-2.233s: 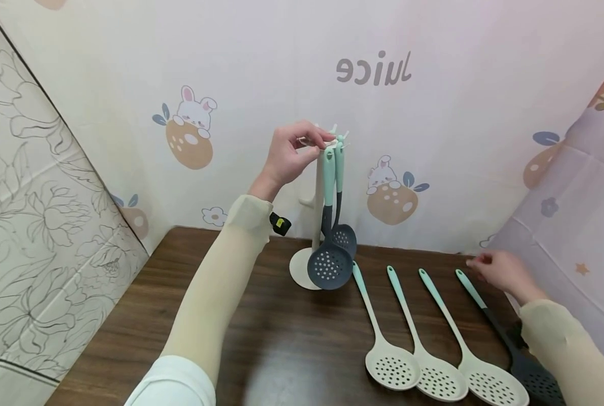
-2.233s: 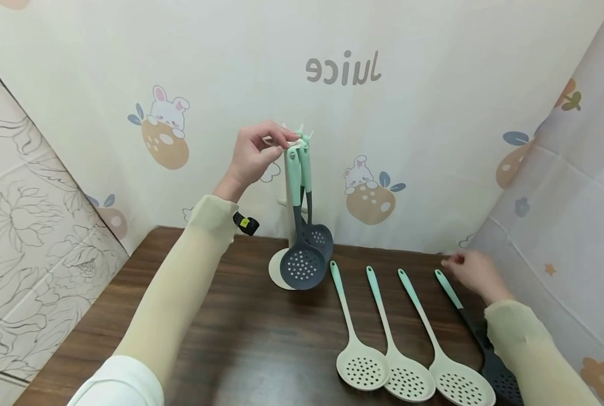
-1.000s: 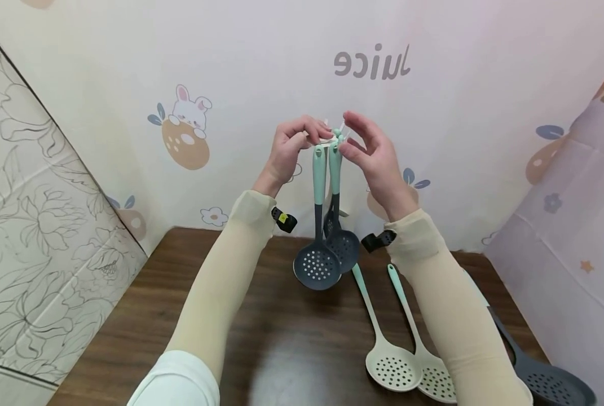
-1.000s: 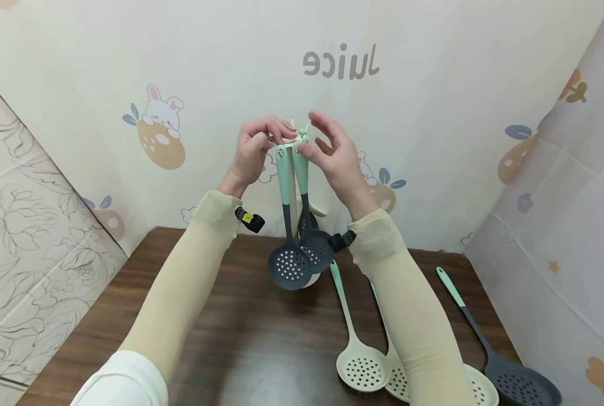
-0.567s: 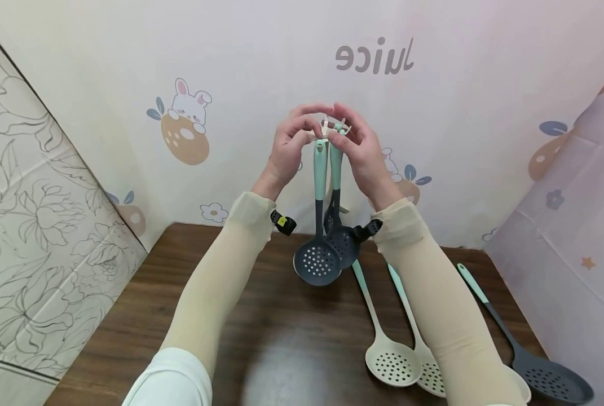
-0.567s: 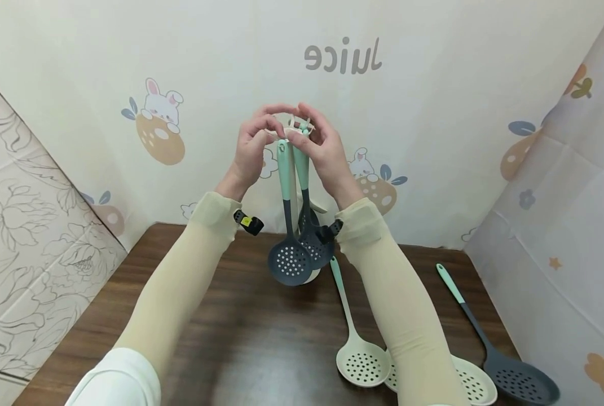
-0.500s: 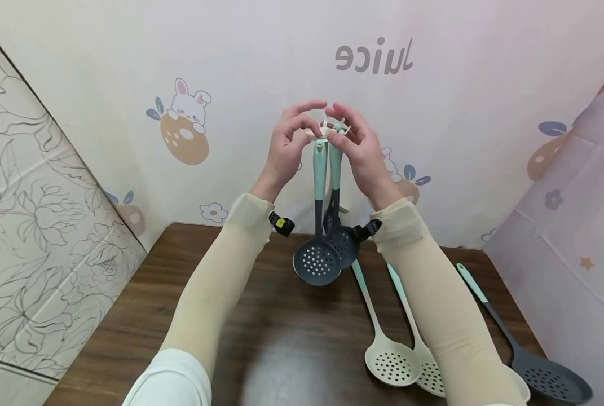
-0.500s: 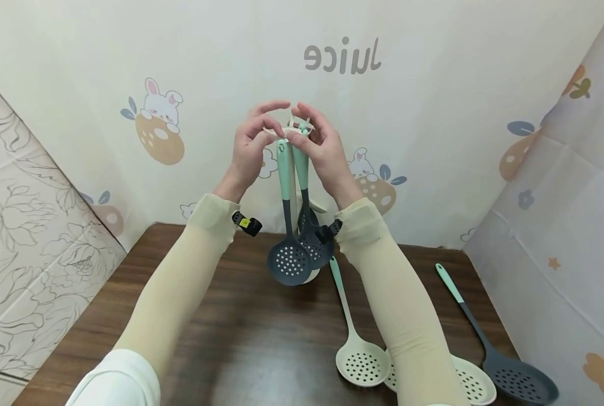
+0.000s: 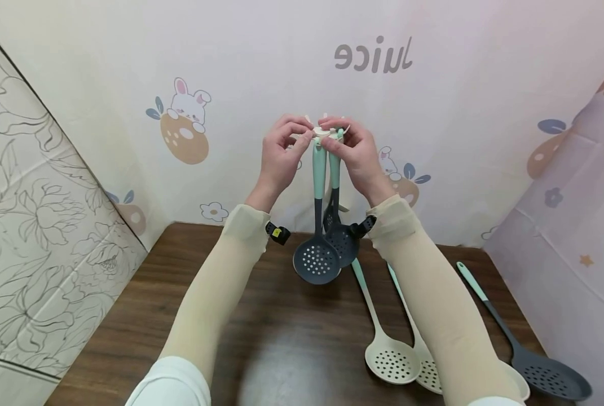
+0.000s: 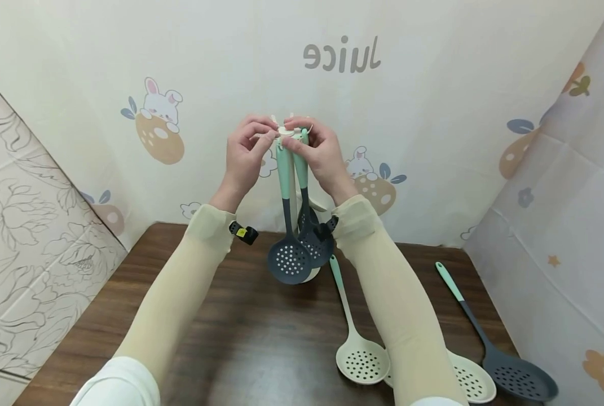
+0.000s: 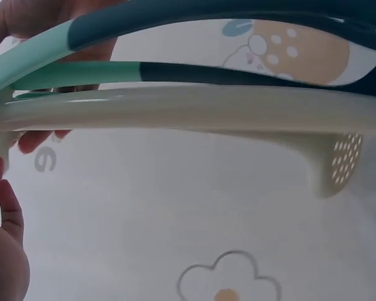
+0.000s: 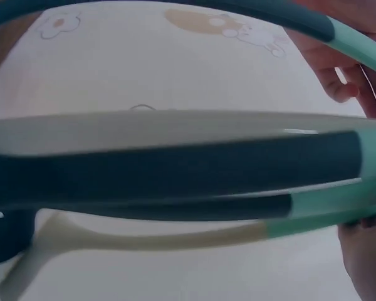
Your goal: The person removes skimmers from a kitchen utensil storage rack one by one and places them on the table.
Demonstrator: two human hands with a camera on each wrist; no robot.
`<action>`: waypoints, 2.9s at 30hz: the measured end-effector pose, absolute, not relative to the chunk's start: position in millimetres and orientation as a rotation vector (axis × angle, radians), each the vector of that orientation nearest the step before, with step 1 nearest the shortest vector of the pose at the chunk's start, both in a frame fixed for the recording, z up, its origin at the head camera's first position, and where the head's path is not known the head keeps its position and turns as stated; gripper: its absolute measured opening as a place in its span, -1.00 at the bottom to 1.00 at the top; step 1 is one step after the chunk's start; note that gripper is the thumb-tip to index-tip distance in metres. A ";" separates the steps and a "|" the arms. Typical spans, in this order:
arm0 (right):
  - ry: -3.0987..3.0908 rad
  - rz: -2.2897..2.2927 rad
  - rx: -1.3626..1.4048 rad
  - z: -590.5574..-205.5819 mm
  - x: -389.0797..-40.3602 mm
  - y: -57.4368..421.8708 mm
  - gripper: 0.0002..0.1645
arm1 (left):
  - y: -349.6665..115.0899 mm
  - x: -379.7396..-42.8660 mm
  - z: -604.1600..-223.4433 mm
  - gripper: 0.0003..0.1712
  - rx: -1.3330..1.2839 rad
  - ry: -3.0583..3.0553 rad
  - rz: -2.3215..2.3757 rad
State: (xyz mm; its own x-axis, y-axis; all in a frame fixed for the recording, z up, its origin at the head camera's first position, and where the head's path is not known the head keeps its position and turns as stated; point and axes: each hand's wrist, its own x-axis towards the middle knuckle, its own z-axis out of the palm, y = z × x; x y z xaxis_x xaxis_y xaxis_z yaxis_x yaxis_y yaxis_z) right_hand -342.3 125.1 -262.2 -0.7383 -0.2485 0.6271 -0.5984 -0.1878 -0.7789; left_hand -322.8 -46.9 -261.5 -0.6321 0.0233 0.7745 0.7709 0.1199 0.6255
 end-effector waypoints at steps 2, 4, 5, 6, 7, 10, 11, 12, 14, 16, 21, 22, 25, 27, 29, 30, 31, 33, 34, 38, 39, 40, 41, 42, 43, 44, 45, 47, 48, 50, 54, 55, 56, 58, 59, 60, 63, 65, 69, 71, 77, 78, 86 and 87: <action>-1.809 1.989 0.963 -265.4 -344.1 123.3 -0.73 | -46.3 -332.7 -269.4 -0.79 -0.765 -1.771 -1.613; -1.794 1.972 0.944 -268.5 -345.9 120.7 -0.73 | -46.1 -337.1 -274.5 -0.79 -0.765 -1.746 -1.660; -1.789 1.958 0.932 -270.2 -346.7 119.3 -0.73 | -45.9 -338.2 -276.2 -0.78 -0.772 -1.730 -1.675; -1.778 1.944 0.924 -271.6 -347.5 117.6 -0.72 | -45.5 -338.1 -277.5 -0.79 -0.774 -1.716 -1.686; -1.763 1.941 0.915 -272.8 -347.8 115.6 -0.72 | -45.1 -337.3 -278.5 -0.78 -0.775 -1.703 -1.688; -1.717 1.930 0.896 -275.5 -348.5 109.4 -0.74 | -43.4 -331.9 -282.5 -0.62 -0.765 -1.686 -1.688; -1.706 1.924 0.890 -276.0 -348.3 107.4 -0.75 | -42.8 -329.2 -284.4 -0.55 -0.760 -1.683 -1.693; -1.696 1.923 0.887 -276.2 -348.2 105.5 -0.76 | -42.4 -325.9 -286.5 -0.48 -0.749 -1.685 -1.704; -1.694 1.912 0.879 -276.5 -347.7 102.7 -0.77 | -42.1 -319.6 -291.8 -0.41 -0.729 -1.701 -1.719; -1.702 1.896 0.869 -276.4 -347.2 101.4 -0.77 | -42.1 -313.9 -297.3 -0.42 -0.718 -1.721 -1.718; -1.695 1.899 0.869 -276.8 -348.0 101.8 -0.77 | -40.8 -301.8 -310.4 -0.52 -0.723 -1.798 -1.697; -1.691 1.901 0.871 -277.2 -348.3 102.3 -0.77 | -40.1 -299.7 -312.8 -0.54 -0.730 -1.817 -1.707; -1.662 1.900 0.889 -278.6 -348.3 103.7 -0.68 | -38.1 -294.3 -318.8 -0.59 -0.741 -1.894 -1.742; -1.636 1.901 0.906 -279.4 -348.3 104.7 -0.52 | -37.2 -291.7 -321.1 -0.59 -0.741 -1.960 -1.736; -1.611 1.915 0.919 -280.1 -348.2 105.6 -0.35 | -36.6 -290.5 -322.9 -0.59 -0.742 -2.022 -1.712; -1.602 1.920 0.925 -280.5 -348.2 106.0 -0.29 | -36.5 -290.2 -323.5 -0.59 -0.745 -2.047 -1.696; -1.597 1.925 0.929 -280.9 -348.3 106.5 -0.27 | -36.5 -290.2 -324.2 -0.59 -0.750 -2.070 -1.681; -1.599 1.914 0.932 -281.9 -348.8 107.5 -0.30 | -36.7 -290.8 -325.7 -0.61 -0.765 -2.109 -1.659; -1.602 1.903 0.936 -282.4 -349.1 107.9 -0.33 | -37.0 -291.3 -326.7 -0.63 -0.777 -2.126 -1.653; -1.618 1.875 0.933 -282.8 -350.6 108.4 -0.56 | -37.4 -294.5 -329.6 -0.72 -0.841 -2.155 -1.658; -1.622 1.881 0.925 -282.3 -350.5 108.0 -0.59 | -37.5 -295.1 -330.1 -0.74 -0.854 -2.155 -1.669; -1.626 1.891 0.915 -281.8 -350.3 107.5 -0.62 | -37.6 -295.6 -330.5 -0.76 -0.865 -2.153 -1.678; -1.630 1.906 0.904 -281.5 -350.5 107.0 -0.64 | -37.7 -296.1 -330.7 -0.78 -0.874 -2.148 -1.685; -1.630 1.921 0.895 -281.1 -350.2 106.0 -0.65 | -38.0 -296.3 -330.8 -0.79 -0.879 -2.143 -1.694; -1.632 1.931 0.885 -280.8 -349.7 105.2 -0.65 | -38.5 -296.1 -330.9 -0.79 -0.882 -2.139 -1.699; -1.636 1.938 0.877 -280.7 -349.1 104.7 -0.65 | -39.0 -296.2 -331.3 -0.80 -0.883 -2.139 -1.699; -1.640 1.942 0.871 -280.8 -348.6 104.3 -0.64 | -39.6 -296.1 -331.3 -0.80 -0.881 -2.141 -1.697; -1.645 1.948 0.863 -281.1 -348.5 103.6 -0.63 | -40.9 -295.4 -330.9 -0.79 -0.872 -2.147 -1.689; -1.648 1.949 0.858 -280.9 -348.0 103.2 -0.62 | -41.7 -294.9 -330.6 -0.78 -0.864 -2.152 -1.686; -1.655 1.949 0.855 -280.6 -348.0 103.2 -0.61 | -43.0 -294.3 -329.4 -0.75 -0.849 -2.163 -1.675; -1.654 1.952 0.855 -278.6 -347.9 103.2 -0.62 | -44.7 -293.3 -325.3 -0.76 -0.846 -2.151 -1.672; -1.654 1.950 0.854 -278.4 -347.8 103.3 -0.63 | -45.1 -293.0 -324.4 -0.76 -0.853 -2.144 -1.673; -1.654 1.950 0.853 -278.1 -347.6 103.3 -0.63 | -45.5 -292.7 -323.7 -0.78 -0.858 -2.138 -1.676; -1.653 1.950 0.851 -278.1 -347.5 103.5 -0.64 | -46.5 -292.4 -323.0 -0.79 -0.874 -2.129 -1.680; -1.652 1.954 0.852 -278.2 -347.5 103.5 -0.64 | -47.1 -291.8 -322.7 -0.79 -0.879 -2.128 -1.679; -1.651 1.957 0.853 -278.4 -347.5 103.3 -0.64 | -47.8 -291.4 -322.6 -0.79 -0.882 -2.129 -1.682; -1.648 1.966 0.853 -278.9 -347.8 104.1 -0.63 | -48.0 -290.0 -322.2 -0.80 -0.892 -2.129 -1.682; -1.649 1.968 0.855 -279.0 -347.8 104.4 -0.63 | -48.0 -289.2 -321.6 -0.79 -0.899 -2.126 -1.684; -1.657 1.962 0.856 -278.6 -347.2 104.9 -0.61 | -48.3 -288.3 -321.2 -0.78 -0.912 -2.116 -1.704; -1.660 1.962 0.857 -278.0 -347.3 104.3 -0.61 | -49.4 -288.0 -321.0 -0.78 -0.906 -2.116 -1.706; -1.659 1.961 0.862 -274.8 -347.7 103.3 -0.60 | -51.5 -287.3 -318.8 -0.77 -0.887 -2.132 -1.692; -1.658 1.960 0.863 -274.4 -347.7 103.3 -0.61 | -51.6 -287.1 -317.9 -0.77 -0.886 -2.129 -1.694; -1.645 1.987 0.841 -279.9 -347.5 105.6 -0.63 | -55.8 -282.8 -312.6 -0.73 -0.870 -2.090 -1.716; -1.644 1.987 0.838 -280.9 -347.7 105.7 -0.63 | -56.5 -282.1 -312.1 -0.73 -0.873 -2.086 -1.723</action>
State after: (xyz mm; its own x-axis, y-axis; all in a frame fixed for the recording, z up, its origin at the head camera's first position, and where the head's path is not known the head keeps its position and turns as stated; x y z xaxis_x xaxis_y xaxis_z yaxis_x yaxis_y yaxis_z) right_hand -347.7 105.7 -280.9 -0.7267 -0.0527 0.6849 -0.6630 -0.2072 -0.7194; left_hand -282.1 -56.5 -312.1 -0.7714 0.2623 0.5797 0.6189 0.0976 0.7794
